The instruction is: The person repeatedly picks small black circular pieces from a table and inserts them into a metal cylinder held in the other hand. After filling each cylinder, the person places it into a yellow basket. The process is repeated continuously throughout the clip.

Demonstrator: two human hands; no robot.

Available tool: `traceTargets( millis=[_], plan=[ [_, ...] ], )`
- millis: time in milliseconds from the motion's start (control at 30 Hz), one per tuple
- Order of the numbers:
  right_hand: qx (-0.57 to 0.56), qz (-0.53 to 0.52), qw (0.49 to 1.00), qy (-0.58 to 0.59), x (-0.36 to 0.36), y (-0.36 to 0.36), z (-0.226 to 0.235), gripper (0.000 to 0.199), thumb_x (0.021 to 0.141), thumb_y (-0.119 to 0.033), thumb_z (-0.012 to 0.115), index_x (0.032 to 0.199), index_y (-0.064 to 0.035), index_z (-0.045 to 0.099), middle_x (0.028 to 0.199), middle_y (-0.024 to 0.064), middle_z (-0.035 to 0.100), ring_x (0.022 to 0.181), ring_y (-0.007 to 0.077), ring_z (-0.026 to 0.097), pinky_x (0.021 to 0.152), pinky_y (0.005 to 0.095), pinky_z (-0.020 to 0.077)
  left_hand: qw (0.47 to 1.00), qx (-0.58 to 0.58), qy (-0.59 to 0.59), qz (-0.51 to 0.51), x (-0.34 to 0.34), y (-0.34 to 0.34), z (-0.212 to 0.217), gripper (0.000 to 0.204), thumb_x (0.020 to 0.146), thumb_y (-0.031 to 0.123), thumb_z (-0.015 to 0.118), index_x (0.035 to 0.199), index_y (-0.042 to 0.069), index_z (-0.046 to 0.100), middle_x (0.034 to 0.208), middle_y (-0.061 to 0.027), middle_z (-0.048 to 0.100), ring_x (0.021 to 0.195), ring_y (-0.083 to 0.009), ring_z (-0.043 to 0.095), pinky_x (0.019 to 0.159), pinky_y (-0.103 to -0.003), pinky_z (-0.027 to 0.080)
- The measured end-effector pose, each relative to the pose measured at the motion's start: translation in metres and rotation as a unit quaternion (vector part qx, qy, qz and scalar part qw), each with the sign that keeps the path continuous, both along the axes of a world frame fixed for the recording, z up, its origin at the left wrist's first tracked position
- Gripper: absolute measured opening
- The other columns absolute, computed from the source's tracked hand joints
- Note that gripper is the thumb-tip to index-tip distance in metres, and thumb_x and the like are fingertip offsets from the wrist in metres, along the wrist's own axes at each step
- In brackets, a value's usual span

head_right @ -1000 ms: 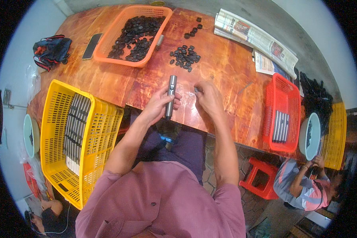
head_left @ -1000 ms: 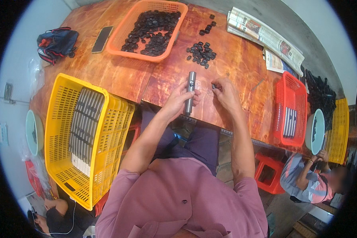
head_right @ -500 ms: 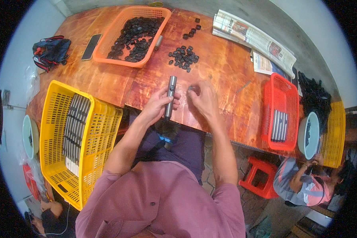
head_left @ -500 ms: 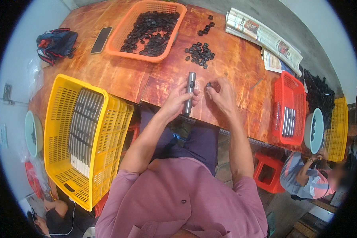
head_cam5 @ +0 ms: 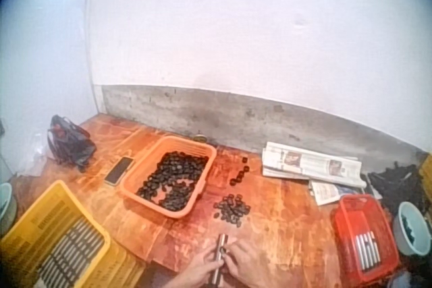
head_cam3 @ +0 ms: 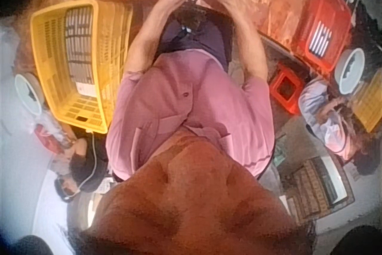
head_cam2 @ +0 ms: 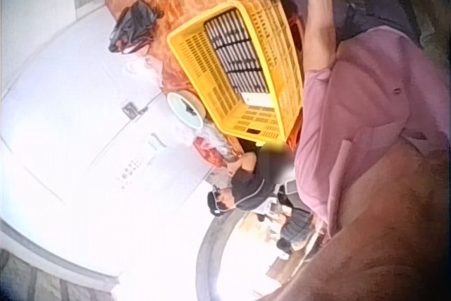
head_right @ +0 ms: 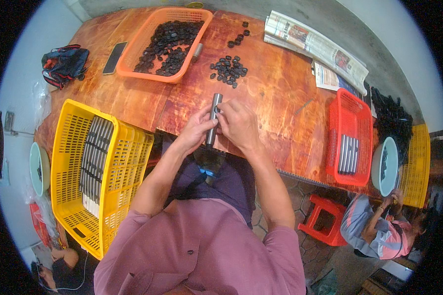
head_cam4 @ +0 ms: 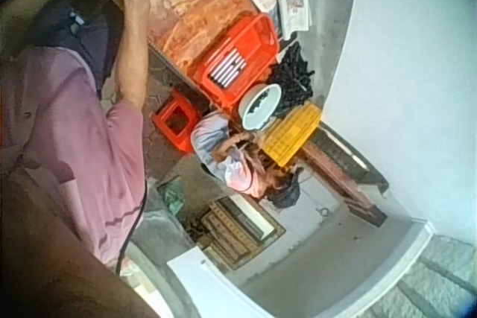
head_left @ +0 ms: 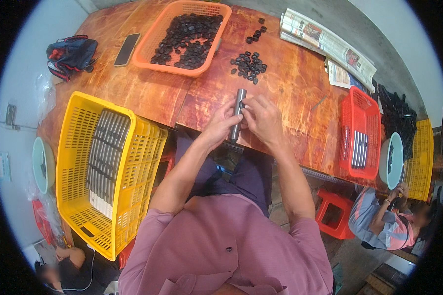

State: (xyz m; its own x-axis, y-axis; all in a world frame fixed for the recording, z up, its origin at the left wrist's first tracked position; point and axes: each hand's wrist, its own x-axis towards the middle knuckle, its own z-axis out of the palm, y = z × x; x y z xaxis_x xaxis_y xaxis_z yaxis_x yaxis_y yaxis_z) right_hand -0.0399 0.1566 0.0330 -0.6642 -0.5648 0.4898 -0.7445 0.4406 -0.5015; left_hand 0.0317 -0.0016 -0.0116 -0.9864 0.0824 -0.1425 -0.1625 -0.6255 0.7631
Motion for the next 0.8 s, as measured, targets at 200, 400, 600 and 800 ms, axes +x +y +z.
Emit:
traceTargets(
  millis=[200, 400, 600, 800],
  plan=[
    [0.002, -0.002, 0.999, 0.052, 0.004, 0.000, 0.003, 0.020, 0.083, -0.009, 0.075, 0.103, -0.0064, 0.073, 0.090, 0.0103, 0.067, 0.080, 0.0313, 0.068, 0.071, 0.0410, 0.0549, 1.000, -0.009, 0.004, -0.007, -0.001, -0.001, -0.006, 0.060, 0.099, 0.002, 0.062, 0.155, 0.001, 0.038, 0.119, -0.0066, 0.065, 0.103, -0.0143, 0.065, 0.091, -0.030, 0.056],
    [-0.016, -0.002, 0.996, 0.085, 0.007, -0.001, -0.002, 0.021, 0.083, -0.008, 0.070, 0.104, -0.0066, 0.071, 0.094, 0.0100, 0.065, 0.085, 0.0310, 0.067, 0.073, 0.0420, 0.0552, 1.000, -0.010, -0.020, 0.008, 0.000, 0.001, -0.001, 0.049, 0.100, 0.001, 0.058, 0.148, 0.003, 0.046, 0.111, -0.0062, 0.066, 0.094, -0.0140, 0.065, 0.086, -0.029, 0.055],
    [0.002, -0.002, 0.997, 0.072, 0.021, 0.002, -0.015, 0.032, 0.086, -0.005, 0.067, 0.118, -0.0042, 0.069, 0.105, 0.0139, 0.065, 0.085, 0.0316, 0.068, 0.073, 0.0414, 0.0562, 0.997, 0.042, -0.069, 0.018, 0.000, -0.003, 0.000, 0.030, 0.105, 0.018, 0.058, 0.132, 0.005, 0.054, 0.101, -0.0060, 0.067, 0.080, -0.0141, 0.066, 0.071, -0.026, 0.055],
    [-0.164, -0.083, 0.965, -0.188, 0.018, 0.006, -0.020, 0.030, 0.094, -0.008, 0.066, 0.122, 0.0003, 0.067, 0.109, 0.0148, 0.067, 0.085, 0.0250, 0.069, 0.072, 0.0334, 0.0552, 0.992, -0.037, -0.120, -0.013, 0.006, 0.005, 0.021, 0.026, 0.106, 0.029, 0.055, 0.113, 0.005, 0.061, 0.079, -0.0050, 0.066, 0.058, -0.0130, 0.062, 0.050, -0.025, 0.050]
  ],
)
